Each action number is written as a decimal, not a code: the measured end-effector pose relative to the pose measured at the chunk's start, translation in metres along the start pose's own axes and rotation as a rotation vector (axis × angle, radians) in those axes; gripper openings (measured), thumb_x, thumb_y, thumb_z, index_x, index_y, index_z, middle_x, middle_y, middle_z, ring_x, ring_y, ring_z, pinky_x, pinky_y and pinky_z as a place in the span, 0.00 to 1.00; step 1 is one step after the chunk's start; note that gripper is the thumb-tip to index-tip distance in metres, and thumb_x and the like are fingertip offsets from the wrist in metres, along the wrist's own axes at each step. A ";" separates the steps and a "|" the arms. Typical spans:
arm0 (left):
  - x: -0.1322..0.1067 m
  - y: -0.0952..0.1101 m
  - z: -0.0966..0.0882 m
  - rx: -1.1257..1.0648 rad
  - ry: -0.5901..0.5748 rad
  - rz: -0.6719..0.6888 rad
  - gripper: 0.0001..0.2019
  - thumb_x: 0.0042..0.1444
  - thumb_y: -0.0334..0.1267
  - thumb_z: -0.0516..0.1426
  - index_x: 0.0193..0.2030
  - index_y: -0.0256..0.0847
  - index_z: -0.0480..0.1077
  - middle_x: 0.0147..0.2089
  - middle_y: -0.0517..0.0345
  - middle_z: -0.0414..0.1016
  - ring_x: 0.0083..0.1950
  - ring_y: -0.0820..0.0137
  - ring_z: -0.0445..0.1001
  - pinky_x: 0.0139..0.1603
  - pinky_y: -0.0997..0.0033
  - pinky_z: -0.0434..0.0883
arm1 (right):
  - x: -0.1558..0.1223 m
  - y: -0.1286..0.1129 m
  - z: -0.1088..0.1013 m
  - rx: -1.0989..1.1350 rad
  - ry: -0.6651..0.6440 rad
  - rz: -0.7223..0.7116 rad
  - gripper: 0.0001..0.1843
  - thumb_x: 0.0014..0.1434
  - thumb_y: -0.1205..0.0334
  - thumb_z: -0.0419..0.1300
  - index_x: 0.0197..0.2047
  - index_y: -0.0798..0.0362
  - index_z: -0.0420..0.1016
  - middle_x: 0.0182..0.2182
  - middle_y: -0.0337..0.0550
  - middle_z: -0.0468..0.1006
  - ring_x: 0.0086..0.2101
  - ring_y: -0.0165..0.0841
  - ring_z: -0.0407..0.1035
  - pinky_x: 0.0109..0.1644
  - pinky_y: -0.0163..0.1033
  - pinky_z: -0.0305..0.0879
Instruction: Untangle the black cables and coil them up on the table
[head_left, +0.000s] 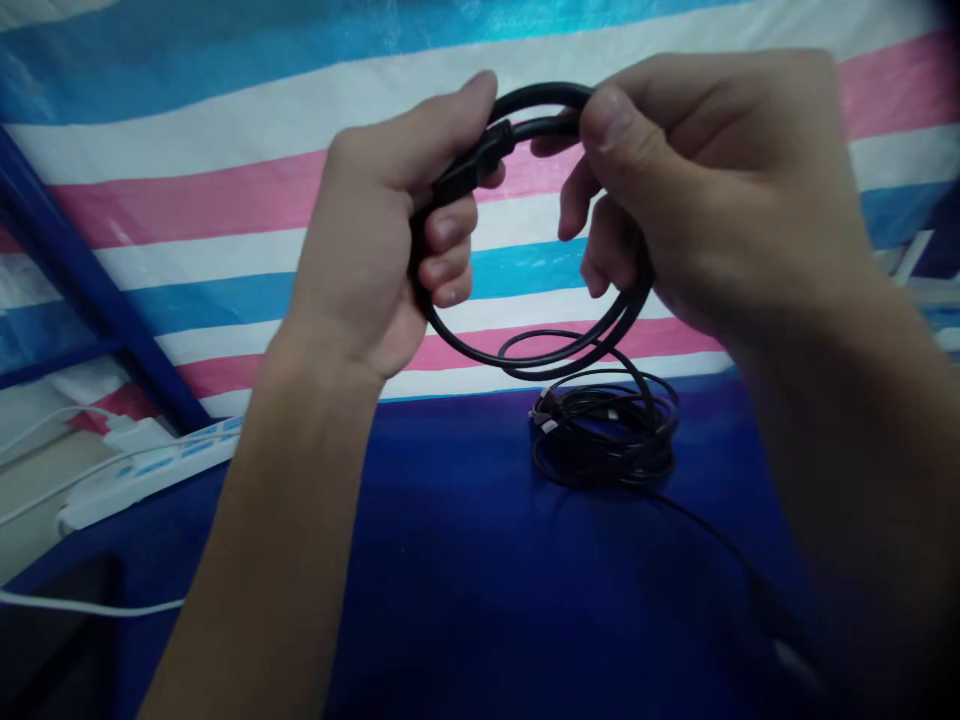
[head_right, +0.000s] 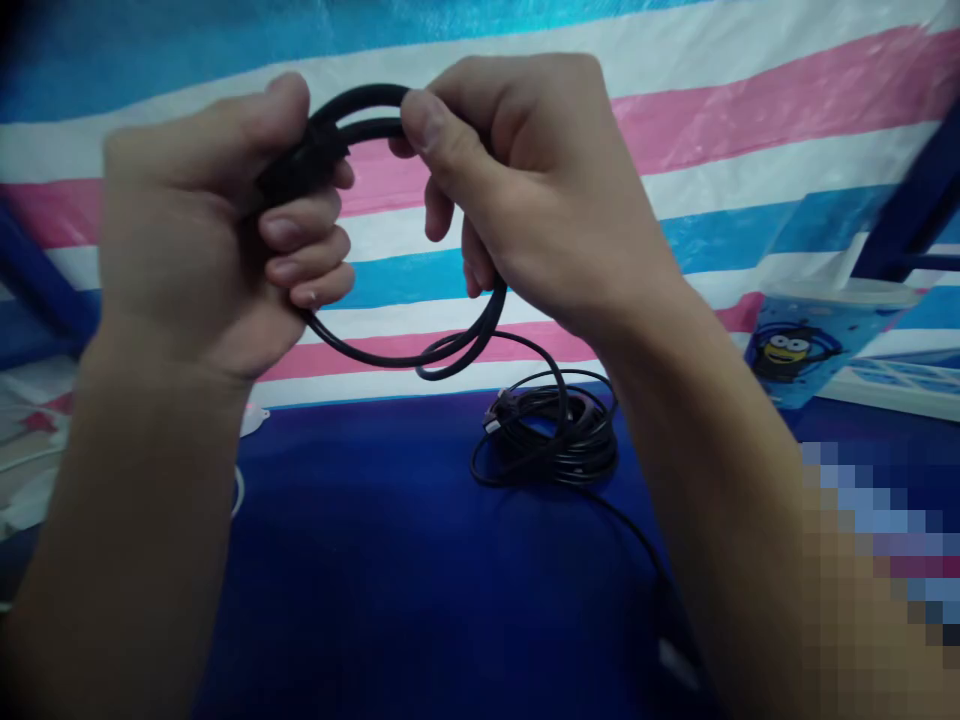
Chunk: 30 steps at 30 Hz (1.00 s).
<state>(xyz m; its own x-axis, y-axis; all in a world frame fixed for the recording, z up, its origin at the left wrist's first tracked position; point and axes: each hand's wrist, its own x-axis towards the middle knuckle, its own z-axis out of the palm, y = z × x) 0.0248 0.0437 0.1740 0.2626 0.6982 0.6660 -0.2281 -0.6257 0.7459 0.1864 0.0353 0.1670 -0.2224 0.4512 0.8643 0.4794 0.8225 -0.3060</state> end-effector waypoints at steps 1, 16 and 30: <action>0.000 0.000 -0.002 0.051 -0.026 -0.017 0.12 0.57 0.37 0.50 0.24 0.37 0.62 0.18 0.64 0.50 0.15 0.85 0.51 0.13 0.83 0.50 | 0.001 -0.001 -0.001 -0.077 0.000 0.004 0.15 0.61 0.56 0.50 0.32 0.58 0.70 0.22 0.37 0.69 0.17 0.16 0.59 0.18 0.29 0.47; -0.003 0.008 -0.005 0.026 0.010 0.022 0.02 0.52 0.27 0.53 0.32 0.36 0.65 0.17 0.69 0.51 0.15 0.89 0.48 0.14 0.83 0.41 | -0.002 0.004 0.013 0.005 -0.005 -0.077 0.16 0.62 0.55 0.50 0.48 0.55 0.69 0.36 0.41 0.70 0.23 0.18 0.60 0.24 0.29 0.54; 0.000 0.000 -0.027 0.809 -0.071 -0.259 0.09 0.47 0.32 0.51 0.34 0.35 0.70 0.16 0.64 0.61 0.12 0.80 0.62 0.13 0.86 0.55 | 0.001 -0.010 0.008 -0.364 -0.169 0.038 0.11 0.60 0.65 0.49 0.32 0.58 0.72 0.19 0.38 0.64 0.19 0.16 0.52 0.22 0.28 0.44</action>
<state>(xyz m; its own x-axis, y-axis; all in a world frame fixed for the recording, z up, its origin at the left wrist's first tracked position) 0.0000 0.0533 0.1741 0.2788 0.8468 0.4529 0.5801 -0.5244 0.6234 0.1745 0.0302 0.1676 -0.3207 0.5549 0.7676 0.7528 0.6412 -0.1490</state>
